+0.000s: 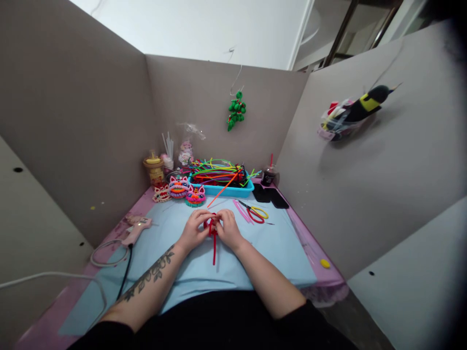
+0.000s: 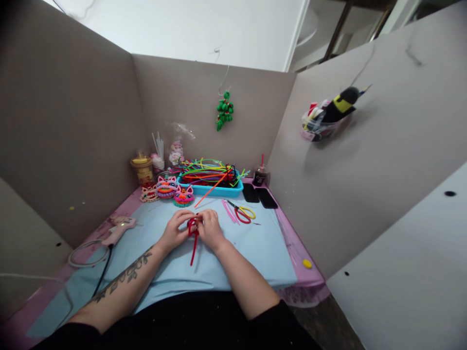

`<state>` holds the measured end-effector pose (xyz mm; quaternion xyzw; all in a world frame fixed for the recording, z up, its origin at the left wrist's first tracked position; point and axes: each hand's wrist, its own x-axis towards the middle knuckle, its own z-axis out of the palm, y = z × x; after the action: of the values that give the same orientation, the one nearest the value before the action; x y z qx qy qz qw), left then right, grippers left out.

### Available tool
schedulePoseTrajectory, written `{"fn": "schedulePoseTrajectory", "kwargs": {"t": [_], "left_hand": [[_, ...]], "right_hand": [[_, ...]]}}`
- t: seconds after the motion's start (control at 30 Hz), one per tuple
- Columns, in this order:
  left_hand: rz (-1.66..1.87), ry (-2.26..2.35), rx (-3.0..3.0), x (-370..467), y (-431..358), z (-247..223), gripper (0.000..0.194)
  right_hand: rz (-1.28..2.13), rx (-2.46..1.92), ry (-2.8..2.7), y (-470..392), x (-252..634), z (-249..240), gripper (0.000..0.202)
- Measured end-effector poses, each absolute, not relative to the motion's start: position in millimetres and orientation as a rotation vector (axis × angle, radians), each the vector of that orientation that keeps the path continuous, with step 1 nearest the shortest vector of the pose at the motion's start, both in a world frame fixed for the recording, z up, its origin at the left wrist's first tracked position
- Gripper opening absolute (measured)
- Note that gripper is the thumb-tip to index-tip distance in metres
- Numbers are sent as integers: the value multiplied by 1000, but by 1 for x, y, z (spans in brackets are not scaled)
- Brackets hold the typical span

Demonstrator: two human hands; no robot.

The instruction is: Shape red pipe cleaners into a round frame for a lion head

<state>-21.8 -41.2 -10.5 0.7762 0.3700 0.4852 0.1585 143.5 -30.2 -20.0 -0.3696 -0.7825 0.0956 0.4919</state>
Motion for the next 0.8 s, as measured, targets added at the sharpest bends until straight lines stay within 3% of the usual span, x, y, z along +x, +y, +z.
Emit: {"fn": "schedulePoseTrajectory", "kwargs": {"t": [0.13, 0.4, 0.8], "left_hand": [[1451, 1128, 2197, -24, -44, -7, 17], [1478, 1053, 2210, -26, -46, -6, 16], [1309, 1186, 1881, -29, -32, -17, 18]], "right_hand": [[187, -880, -1939, -32, 141, -20, 14], [101, -865, -1992, -31, 142, -21, 14], [381, -724, -2131, -41, 156, -9, 36]]}}
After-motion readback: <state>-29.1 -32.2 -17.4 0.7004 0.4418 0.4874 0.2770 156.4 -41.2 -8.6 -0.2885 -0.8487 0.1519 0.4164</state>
